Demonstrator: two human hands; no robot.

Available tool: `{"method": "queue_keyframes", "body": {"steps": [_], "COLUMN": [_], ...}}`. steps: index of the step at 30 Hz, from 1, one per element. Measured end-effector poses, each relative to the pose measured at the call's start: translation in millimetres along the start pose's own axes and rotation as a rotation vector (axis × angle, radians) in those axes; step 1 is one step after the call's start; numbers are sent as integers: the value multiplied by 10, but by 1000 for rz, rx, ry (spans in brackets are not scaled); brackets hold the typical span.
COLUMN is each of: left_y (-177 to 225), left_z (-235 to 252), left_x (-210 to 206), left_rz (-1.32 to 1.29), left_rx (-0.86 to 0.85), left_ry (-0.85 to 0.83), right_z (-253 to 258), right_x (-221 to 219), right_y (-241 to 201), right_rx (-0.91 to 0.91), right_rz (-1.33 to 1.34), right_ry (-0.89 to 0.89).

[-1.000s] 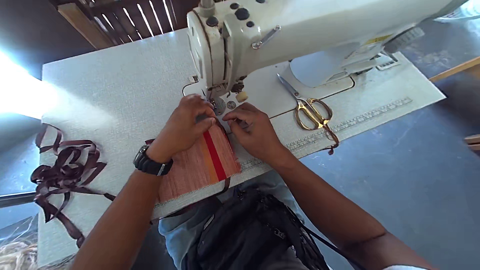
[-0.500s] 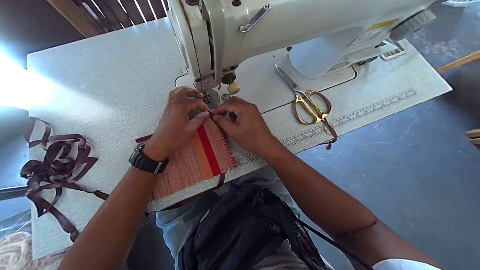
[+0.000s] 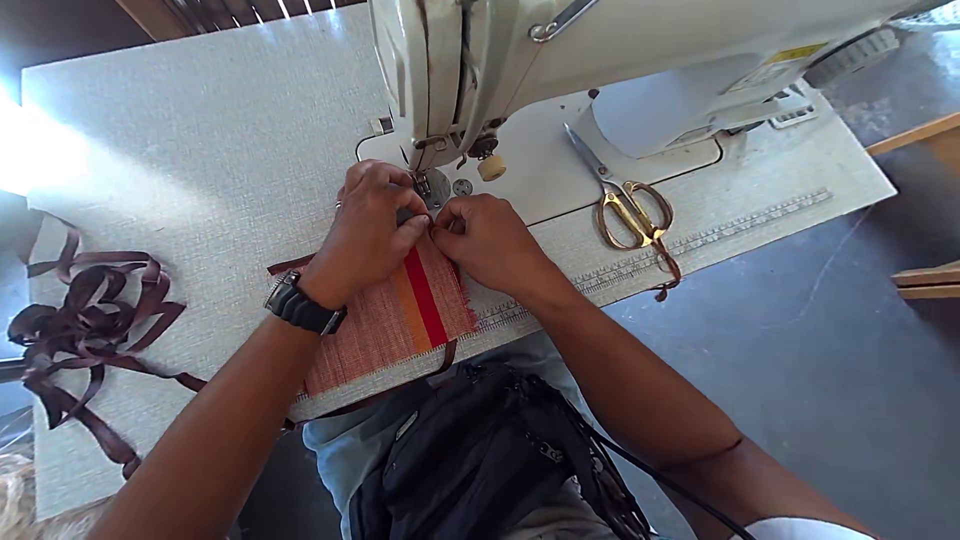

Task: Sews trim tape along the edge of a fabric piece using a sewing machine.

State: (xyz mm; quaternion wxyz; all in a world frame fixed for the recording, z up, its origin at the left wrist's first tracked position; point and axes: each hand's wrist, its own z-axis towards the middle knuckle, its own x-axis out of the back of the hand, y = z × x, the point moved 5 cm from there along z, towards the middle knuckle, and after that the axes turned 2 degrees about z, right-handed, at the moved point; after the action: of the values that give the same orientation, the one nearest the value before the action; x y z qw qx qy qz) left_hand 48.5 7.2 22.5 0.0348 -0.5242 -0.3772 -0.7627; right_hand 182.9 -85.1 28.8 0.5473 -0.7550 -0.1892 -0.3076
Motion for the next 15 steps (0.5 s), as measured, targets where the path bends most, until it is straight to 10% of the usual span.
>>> {"method": "queue_keyframes", "body": {"steps": [15], "left_y": [-26], "left_z": [12], "left_x": [-44], "left_rz": [12], "left_rx": [14], "left_ry": [0], "right_z": [-121], "right_x": [-26], "right_y": [-11], "right_rx": [-13], "right_rz": [-123], "right_ry": [28]}}
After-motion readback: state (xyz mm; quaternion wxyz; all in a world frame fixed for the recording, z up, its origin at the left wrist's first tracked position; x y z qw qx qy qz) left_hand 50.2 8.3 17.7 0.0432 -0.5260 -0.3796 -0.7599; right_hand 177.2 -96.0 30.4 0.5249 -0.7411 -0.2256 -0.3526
